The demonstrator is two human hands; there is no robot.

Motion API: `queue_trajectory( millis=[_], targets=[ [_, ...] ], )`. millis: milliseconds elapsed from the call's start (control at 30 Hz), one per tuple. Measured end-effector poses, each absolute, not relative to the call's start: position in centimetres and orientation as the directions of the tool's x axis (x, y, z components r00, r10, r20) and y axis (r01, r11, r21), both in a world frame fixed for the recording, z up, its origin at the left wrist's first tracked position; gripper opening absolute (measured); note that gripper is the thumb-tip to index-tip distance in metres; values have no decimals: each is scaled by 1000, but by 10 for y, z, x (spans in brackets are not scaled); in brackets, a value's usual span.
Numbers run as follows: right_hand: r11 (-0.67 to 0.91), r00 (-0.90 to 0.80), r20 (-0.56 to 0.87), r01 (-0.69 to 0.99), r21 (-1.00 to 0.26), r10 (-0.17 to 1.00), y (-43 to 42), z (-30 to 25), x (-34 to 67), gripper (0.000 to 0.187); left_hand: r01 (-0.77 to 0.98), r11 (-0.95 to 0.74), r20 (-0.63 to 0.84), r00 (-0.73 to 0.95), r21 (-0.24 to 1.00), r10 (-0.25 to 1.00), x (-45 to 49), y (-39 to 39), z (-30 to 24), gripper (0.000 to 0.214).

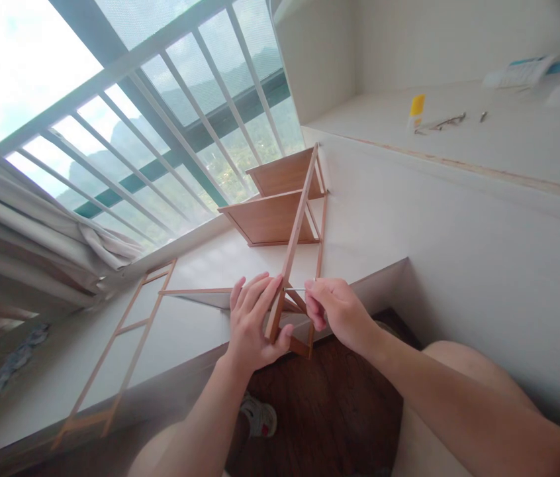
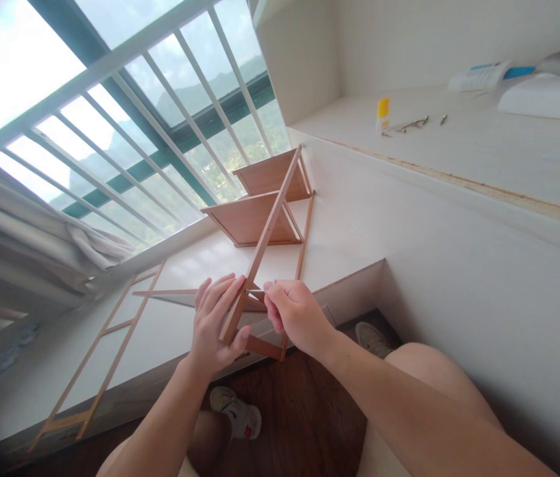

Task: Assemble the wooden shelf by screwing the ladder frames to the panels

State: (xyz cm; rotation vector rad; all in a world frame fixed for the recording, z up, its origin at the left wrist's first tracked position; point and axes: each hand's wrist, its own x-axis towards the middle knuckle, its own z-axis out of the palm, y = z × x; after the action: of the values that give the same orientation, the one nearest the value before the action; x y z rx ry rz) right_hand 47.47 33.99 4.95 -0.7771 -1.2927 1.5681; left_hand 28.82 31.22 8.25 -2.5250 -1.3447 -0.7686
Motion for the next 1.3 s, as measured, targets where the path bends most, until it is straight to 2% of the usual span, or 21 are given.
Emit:
queue_trajectory(
  millis=[100, 267, 467, 633, 833, 1033, 1100, 1167, 1300],
  targets=[
    [54, -297, 106, -179, -982, 949, 339, 53, 477, 50, 814, -576, 519, 459, 80, 721, 288, 313, 82, 68],
    [-83, -391, 47, -310, -947, 919, 340, 53, 476, 46, 812, -580, 527, 463, 72, 713, 289, 314, 82, 69],
    [-112, -385, 39, -361, -926, 922, 341, 51, 473, 46, 813, -579, 527, 462, 70, 713, 288, 315, 80, 70],
    [35, -273, 94, -214, -976, 958, 339, 51, 474, 50, 816, -574, 529, 457, 71, 715, 288, 315, 80, 70],
    [94, -262, 129, -142, -985, 957, 339, 50, 476, 53, 812, -578, 536, 455, 79, 712, 288, 315, 80, 69],
    [15, -350, 95, -224, -974, 932, 340, 48, 476, 53, 818, -571, 529, 455, 69, 716, 287, 315, 78, 70],
    [102, -307, 136, -125, -987, 942, 339, 49, 477, 53, 816, -573, 535, 452, 77, 714, 287, 315, 78, 69],
    [248, -256, 229, 43, -968, 939, 339, 50, 480, 51, 812, -577, 540, 451, 82, 711, 288, 315, 78, 68],
    [488, -316, 404, 259, -834, 858, 344, 54, 489, 44, 813, -577, 541, 450, 83, 711, 289, 314, 79, 68]
  ],
)
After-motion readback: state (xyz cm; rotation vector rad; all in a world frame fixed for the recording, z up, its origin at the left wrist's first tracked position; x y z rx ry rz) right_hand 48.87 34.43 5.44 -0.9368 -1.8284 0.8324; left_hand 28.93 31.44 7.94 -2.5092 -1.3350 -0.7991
